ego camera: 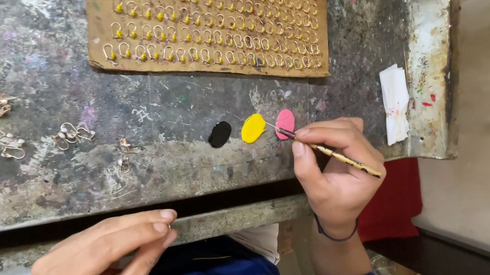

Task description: The person uses a fine brush to apply pink and yellow paint to small metal jewelry components held in their left hand. They repeatedly dip the brush into paint blobs on the table and carefully color the items, placing finished pieces onto a cardboard drying rack.

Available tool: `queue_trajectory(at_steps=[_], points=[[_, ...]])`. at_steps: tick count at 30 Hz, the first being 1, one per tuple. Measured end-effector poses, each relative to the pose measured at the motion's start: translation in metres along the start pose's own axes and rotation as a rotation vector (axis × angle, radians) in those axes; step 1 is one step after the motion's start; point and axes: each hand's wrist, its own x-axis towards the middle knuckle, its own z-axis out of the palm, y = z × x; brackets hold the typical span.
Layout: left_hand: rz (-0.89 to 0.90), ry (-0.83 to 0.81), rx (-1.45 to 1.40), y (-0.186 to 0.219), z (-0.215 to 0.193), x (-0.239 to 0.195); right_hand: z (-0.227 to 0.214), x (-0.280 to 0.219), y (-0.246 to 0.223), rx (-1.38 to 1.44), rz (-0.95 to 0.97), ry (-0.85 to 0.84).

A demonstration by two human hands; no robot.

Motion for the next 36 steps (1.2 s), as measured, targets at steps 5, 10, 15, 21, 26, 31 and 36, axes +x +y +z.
queue_trajectory(at_steps=[5,10,15,21,26,31,36], points=[[-0.133,0.03,0.069,0.008,0.001,0.004,0.004,-0.001,-0.004,0.02,-0.007,-0.019],[-0.166,0.083,-0.021,0.009,0.006,0.006,0.014,0.0,-0.021,-0.017,-0.07,-0.099],[-0.08,-0.018,-0.011,0.004,-0.001,0.01,0.019,-0.001,-0.02,-0.022,-0.03,-0.072],[-0.05,-0.075,-0.026,-0.001,-0.005,0.01,0.022,-0.001,-0.02,-0.028,-0.04,-0.079],[-0.066,-0.083,-0.027,0.001,-0.006,0.012,0.023,-0.001,-0.02,-0.034,-0.042,-0.087],[-0.097,-0.088,-0.03,-0.001,-0.006,0.011,0.023,-0.002,-0.019,-0.04,-0.04,-0.082],[-0.147,-0.045,-0.055,-0.001,-0.005,0.011,0.022,-0.006,-0.014,-0.016,-0.022,-0.039]])
